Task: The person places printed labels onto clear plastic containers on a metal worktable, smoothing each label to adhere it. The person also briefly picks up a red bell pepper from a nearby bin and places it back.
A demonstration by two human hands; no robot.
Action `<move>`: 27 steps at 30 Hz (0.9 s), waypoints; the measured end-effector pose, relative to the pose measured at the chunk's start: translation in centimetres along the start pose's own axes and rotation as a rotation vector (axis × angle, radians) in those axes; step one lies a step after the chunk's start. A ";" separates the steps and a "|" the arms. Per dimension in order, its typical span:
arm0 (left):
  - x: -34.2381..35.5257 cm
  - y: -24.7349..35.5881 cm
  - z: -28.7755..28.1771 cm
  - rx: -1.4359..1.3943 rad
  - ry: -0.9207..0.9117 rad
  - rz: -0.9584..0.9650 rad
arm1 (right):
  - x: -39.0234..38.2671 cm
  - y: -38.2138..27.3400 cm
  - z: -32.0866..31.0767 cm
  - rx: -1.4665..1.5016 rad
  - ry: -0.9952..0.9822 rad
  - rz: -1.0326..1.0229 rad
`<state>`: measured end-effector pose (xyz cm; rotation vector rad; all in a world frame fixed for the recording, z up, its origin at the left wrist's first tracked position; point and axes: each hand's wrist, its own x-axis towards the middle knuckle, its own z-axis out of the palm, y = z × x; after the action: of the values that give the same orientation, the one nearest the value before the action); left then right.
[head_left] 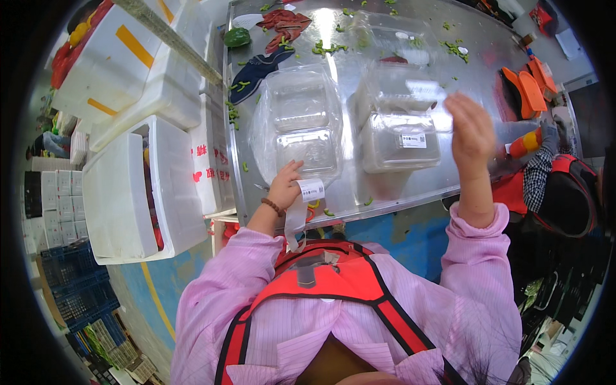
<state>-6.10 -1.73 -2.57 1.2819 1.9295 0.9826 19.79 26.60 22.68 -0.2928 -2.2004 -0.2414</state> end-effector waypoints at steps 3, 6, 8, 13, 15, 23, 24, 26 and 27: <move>-0.9 1.6 -0.5 -0.351 0.101 -0.105 | -6.8 1.8 0.5 0.064 -0.301 0.062; -1.6 2.3 -0.6 -0.423 0.159 -0.208 | -8.4 1.6 -0.6 0.225 -0.635 0.212; -1.3 4.4 -1.0 -0.332 0.241 -0.108 | -8.6 2.1 -1.0 0.332 -0.784 0.282; -0.2 7.8 -1.5 -0.578 0.225 -0.091 | -5.5 2.1 1.7 0.365 -0.555 0.327; 0.3 9.6 -2.0 -0.609 0.228 -0.105 | -3.7 0.6 4.9 0.298 -0.354 0.292; -0.4 9.8 -4.0 -0.228 0.416 0.190 | -1.8 -6.7 10.8 0.584 -0.508 0.405; -0.4 9.9 -4.2 -0.207 0.411 0.216 | -2.3 -9.5 10.9 0.802 -0.563 0.523; -0.6 9.8 -4.7 -0.135 0.419 0.252 | -2.7 -13.8 11.4 1.084 -0.693 0.549; -0.8 9.8 -4.8 -0.093 0.428 0.267 | -3.1 -15.0 11.8 1.163 -0.728 0.615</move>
<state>-5.00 -1.14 8.33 1.3832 2.0205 1.5702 8.26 15.13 12.11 -0.3916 -2.3712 1.6347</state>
